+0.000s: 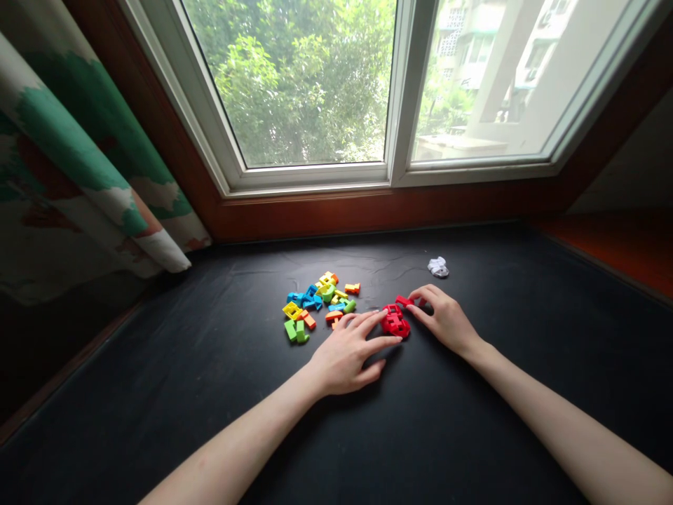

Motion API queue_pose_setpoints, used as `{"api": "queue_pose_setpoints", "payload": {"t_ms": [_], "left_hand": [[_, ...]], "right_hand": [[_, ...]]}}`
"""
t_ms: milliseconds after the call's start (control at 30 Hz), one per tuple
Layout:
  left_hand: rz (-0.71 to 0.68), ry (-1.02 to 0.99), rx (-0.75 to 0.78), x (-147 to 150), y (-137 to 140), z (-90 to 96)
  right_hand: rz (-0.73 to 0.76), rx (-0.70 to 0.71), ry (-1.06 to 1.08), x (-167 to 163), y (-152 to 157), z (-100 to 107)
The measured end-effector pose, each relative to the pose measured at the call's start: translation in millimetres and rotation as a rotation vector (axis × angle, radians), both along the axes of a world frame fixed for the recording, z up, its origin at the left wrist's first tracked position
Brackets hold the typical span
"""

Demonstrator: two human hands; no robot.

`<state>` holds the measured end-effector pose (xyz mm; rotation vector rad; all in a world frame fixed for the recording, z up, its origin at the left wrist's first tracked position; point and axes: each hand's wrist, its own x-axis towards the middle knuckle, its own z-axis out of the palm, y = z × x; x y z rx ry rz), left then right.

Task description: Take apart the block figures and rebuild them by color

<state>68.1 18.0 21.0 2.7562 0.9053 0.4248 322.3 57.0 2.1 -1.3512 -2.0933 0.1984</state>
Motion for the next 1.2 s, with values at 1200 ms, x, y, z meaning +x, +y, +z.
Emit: {"api": "queue_pose_setpoints", "payload": {"t_ms": [1200], "left_hand": [[0.032,-0.153,-0.029,-1.1,0.8,-2.0]], "right_hand": [[0.184,-0.033,0.08,-8.7,0.8,-3.1]]}}
